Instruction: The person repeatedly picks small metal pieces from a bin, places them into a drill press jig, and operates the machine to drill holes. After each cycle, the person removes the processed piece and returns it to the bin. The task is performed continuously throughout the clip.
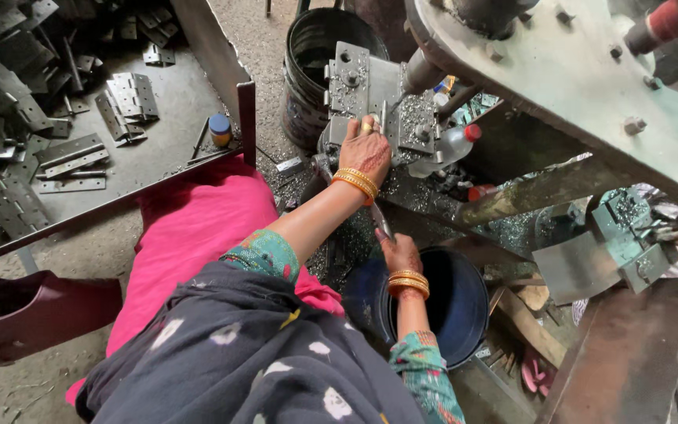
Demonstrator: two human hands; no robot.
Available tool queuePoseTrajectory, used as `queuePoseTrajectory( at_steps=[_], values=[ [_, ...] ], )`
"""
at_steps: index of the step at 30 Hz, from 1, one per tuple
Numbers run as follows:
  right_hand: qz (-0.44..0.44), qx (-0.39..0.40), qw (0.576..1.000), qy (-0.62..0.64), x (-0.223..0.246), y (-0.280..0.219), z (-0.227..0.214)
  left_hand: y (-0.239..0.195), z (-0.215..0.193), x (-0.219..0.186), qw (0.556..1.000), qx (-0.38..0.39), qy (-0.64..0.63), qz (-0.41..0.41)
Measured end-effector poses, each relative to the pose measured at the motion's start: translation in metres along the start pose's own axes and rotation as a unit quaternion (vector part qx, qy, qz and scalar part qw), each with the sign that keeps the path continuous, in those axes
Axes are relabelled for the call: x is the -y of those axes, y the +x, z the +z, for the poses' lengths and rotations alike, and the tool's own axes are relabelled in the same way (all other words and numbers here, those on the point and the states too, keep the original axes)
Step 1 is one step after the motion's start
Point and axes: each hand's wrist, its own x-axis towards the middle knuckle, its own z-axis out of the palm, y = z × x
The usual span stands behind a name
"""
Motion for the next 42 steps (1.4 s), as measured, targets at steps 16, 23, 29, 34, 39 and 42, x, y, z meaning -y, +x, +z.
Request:
queuePoseTrajectory(
  at_steps=[16, 23, 29, 34, 39, 42],
  values=[
    [-0.013, -0.014, 0.999, 0.026, 0.019, -0.007, -0.010, 0.033, 0.029, 0.007, 0.999, -0.010, 0.034, -0.023],
    [0.011, 0.008, 1.000, 0.024, 0.006, -0.009, -0.010, 0.043, 0.041, 0.010, 0.992, -0.087, 0.078, -0.035],
    [0.031, 0.036, 0.999, -0.001, 0.020, -0.006, -0.008, 0.041, 0.013, 0.021, 0.987, 0.158, -0.008, -0.024],
    [0.026, -0.009, 1.000, 0.004, 0.004, -0.008, -0.018, 0.057, 0.024, 0.004, 0.991, 0.112, 0.069, -0.040],
    [0.037, -0.020, 0.999, -0.016, 0.025, -0.020, 0.002, 0.070, 0.029, 0.015, 0.993, 0.107, 0.036, -0.029],
    [0.024, -0.048, 0.997, -0.052, 0.040, -0.031, -0.034, 0.047, 0.017, 0.016, 0.997, 0.066, 0.042, -0.017]
  ],
)
